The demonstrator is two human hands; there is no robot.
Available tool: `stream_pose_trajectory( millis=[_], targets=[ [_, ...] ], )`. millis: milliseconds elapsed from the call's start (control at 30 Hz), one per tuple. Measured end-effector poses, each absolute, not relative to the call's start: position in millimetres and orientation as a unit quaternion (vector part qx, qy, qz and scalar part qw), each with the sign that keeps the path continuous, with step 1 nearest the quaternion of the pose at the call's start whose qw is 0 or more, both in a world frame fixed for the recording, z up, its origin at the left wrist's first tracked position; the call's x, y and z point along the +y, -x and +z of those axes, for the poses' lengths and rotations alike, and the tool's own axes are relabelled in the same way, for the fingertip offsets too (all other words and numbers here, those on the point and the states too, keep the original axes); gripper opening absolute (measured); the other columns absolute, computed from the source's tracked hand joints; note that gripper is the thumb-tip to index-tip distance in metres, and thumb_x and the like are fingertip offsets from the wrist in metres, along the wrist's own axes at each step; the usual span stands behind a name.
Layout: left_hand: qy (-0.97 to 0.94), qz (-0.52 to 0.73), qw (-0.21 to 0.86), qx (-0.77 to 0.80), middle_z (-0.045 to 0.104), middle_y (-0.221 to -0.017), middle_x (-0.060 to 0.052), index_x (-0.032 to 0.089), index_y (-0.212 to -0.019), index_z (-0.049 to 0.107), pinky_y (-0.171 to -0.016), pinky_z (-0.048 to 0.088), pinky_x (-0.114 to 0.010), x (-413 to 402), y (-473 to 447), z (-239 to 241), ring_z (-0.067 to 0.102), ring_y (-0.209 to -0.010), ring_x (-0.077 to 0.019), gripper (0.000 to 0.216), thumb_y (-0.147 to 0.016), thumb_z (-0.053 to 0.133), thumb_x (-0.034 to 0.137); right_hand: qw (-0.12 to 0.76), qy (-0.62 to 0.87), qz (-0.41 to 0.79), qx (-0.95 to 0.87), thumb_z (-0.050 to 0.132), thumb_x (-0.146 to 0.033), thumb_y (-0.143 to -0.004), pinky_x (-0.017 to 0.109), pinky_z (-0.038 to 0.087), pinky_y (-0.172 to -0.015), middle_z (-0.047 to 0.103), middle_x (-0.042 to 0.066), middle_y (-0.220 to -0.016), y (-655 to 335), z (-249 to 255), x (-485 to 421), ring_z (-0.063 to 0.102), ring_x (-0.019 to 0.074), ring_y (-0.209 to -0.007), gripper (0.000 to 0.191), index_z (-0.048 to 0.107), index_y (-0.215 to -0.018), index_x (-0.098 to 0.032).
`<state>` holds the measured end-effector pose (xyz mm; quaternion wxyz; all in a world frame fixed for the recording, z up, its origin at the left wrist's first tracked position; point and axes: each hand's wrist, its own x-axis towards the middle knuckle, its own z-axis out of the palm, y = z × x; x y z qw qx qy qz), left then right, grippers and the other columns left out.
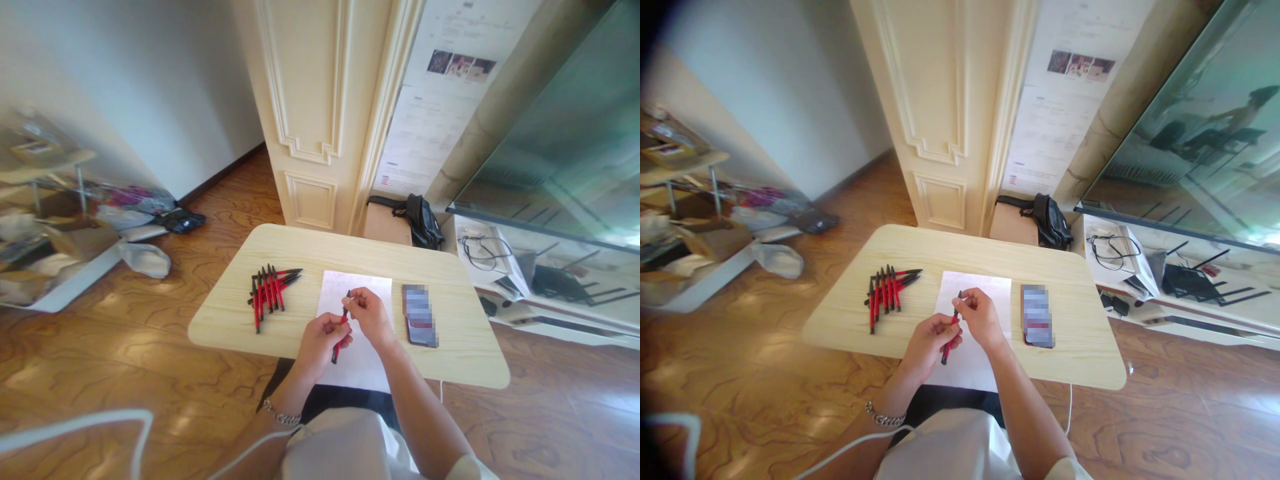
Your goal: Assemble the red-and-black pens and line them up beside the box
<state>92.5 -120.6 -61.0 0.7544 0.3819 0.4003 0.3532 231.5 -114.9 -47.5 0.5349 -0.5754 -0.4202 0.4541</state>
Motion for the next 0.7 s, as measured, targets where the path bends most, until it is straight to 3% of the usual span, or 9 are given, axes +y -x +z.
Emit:
stream_pose_trajectory(
  millis=[100, 233, 367, 467, 600, 700],
  targets=[
    [-0.400, 0.381, 0.716, 0.427, 0.064, -0.060, 0.000, 0.014, -0.076, 0.059, -0.055, 0.048, -0.025, -120, -95, -69, 0.062, -0.055, -0.0137, 0.028, -0.064, 0.078, 0.031, 0.510, 0.609, 0.422, -0.436, 0.063, -0.045, -0.074, 0.024, 0.029, -0.046, 0.048, -0.004, -0.054, -226, -52, -115, 0.040, 0.0095, -0.049, 0.027, 0.061, -0.073, -0.018],
    [-0.405, 0.364, 0.726, 0.420, 0.067, -0.065, -0.002, 0.014, -0.079, 0.060, -0.059, 0.051, -0.028, -120, -94, -72, 0.064, -0.058, -0.0152, 0.030, -0.065, 0.077, 0.034, 0.503, 0.636, 0.392, -0.435, 0.067, -0.048, -0.071, 0.024, 0.025, -0.047, 0.041, -0.005, -0.050, -226, -52, -117, 0.035, 0.0090, -0.049, 0.037, 0.050, -0.055, -0.018],
    [-0.394, 0.330, 0.762, 0.394, 0.071, -0.080, -0.009, 0.012, -0.088, 0.063, -0.065, 0.053, -0.031, -121, -92, -65, 0.067, -0.065, -0.0170, 0.032, -0.072, 0.071, 0.039, 0.533, 0.568, 0.478, -0.406, 0.059, -0.050, -0.078, 0.025, 0.036, -0.055, 0.062, 0.001, -0.072, -232, -44, -119, 0.052, 0.0130, -0.063, 0.032, 0.064, -0.079, -0.018],
    [-0.383, 0.320, 0.775, 0.388, 0.071, -0.085, -0.011, 0.012, -0.091, 0.063, -0.068, 0.053, -0.032, -123, -92, -62, 0.067, -0.068, -0.0179, 0.034, -0.074, 0.069, 0.040, 0.559, 0.528, 0.526, -0.364, 0.053, -0.049, -0.081, 0.027, 0.041, -0.062, 0.067, 0.007, -0.091, -235, -41, -119, 0.058, 0.0162, -0.077, 0.035, 0.065, -0.097, -0.020],
    [-0.390, 0.351, 0.744, 0.414, 0.069, -0.071, -0.005, 0.013, -0.082, 0.062, -0.065, 0.053, -0.029, -124, -96, -65, 0.066, -0.063, -0.0161, 0.029, -0.068, 0.075, 0.035, 0.571, 0.538, 0.503, -0.363, 0.063, -0.045, -0.075, 0.026, 0.039, -0.060, 0.066, 0.004, -0.074, -232, -47, -117, 0.054, 0.0135, -0.065, 0.028, 0.065, -0.081, -0.017],
    [-0.397, 0.361, 0.732, 0.419, 0.067, -0.065, -0.003, 0.014, -0.078, 0.061, -0.064, 0.053, -0.029, -124, -97, -69, 0.065, -0.061, -0.0159, 0.027, -0.065, 0.077, 0.032, 0.581, 0.568, 0.458, -0.360, 0.071, -0.042, -0.070, 0.024, 0.033, -0.053, 0.056, -0.003, -0.058, -228, -52, -116, 0.044, 0.0097, -0.053, 0.028, 0.059, -0.068, -0.017]
  ],
)
